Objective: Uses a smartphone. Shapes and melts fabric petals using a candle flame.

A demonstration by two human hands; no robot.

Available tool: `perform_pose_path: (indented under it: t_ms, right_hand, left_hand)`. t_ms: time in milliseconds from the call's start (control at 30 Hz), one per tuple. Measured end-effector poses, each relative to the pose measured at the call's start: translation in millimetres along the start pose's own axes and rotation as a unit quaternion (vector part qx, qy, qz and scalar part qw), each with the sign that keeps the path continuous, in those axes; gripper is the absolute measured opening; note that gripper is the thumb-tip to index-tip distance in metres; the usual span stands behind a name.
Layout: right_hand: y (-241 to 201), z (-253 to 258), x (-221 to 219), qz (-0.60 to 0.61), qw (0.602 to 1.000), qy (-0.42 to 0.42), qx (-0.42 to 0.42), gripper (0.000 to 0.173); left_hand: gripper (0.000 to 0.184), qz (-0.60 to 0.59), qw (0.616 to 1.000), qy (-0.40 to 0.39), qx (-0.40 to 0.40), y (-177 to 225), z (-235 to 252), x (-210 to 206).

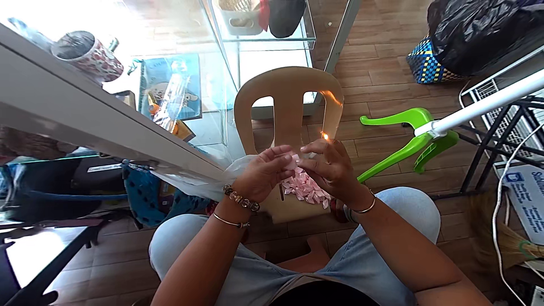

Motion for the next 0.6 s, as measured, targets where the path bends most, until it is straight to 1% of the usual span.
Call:
perform_pose_path:
  t_ms: [100,200,267,367,433,500,600]
  right_hand:
    - [1,1,0,-0.003,1.000,0.002,0.005,0.011]
    - [0,1,-1,0.001,1.000,-0.008,0.003,0.012]
    - [1,3,-2,0.012,1.000,-0.017,-0.011,0.013]
    - [2,4,-6,0.079,0.994,-0.022,-0.066,0.015]
    - [4,5,-9,0.143,0.984,-0.010,-0.109,0.013]
    - [3,5,-11,0.208,0.965,0.004,-0.160,0.011]
    - [2,4,-15,0.294,0.924,0.018,-0.242,0.007]
  left_hand:
    - [0.024,0.001,1.000,-0.001,-0.013,3,-1,1]
    - [0.027,0.042,0.998,-0.029,-0.040,-2,-5,7]
    - [0.026,0.062,0.997,-0.018,-0.048,0,-7,6]
    - [0.022,0.095,0.994,0.035,-0.049,4,-9,-3]
    - [0.022,0.118,0.990,0.040,-0.061,5,-10,-4]
    - [0.022,0.139,0.986,0.047,-0.073,6,-11,-7]
    - [0.024,0.194,0.975,0.049,-0.095,8,-13,-9]
Point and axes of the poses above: each hand's wrist, its own z-axis towards the middle knuckle, its own x-axis out of the back of the hand, y = z × x, the point moved 4 cm from there along z, towards the middle knuckle, and after that the axes turned 11 degrees about -y, right-handed, at the moved point
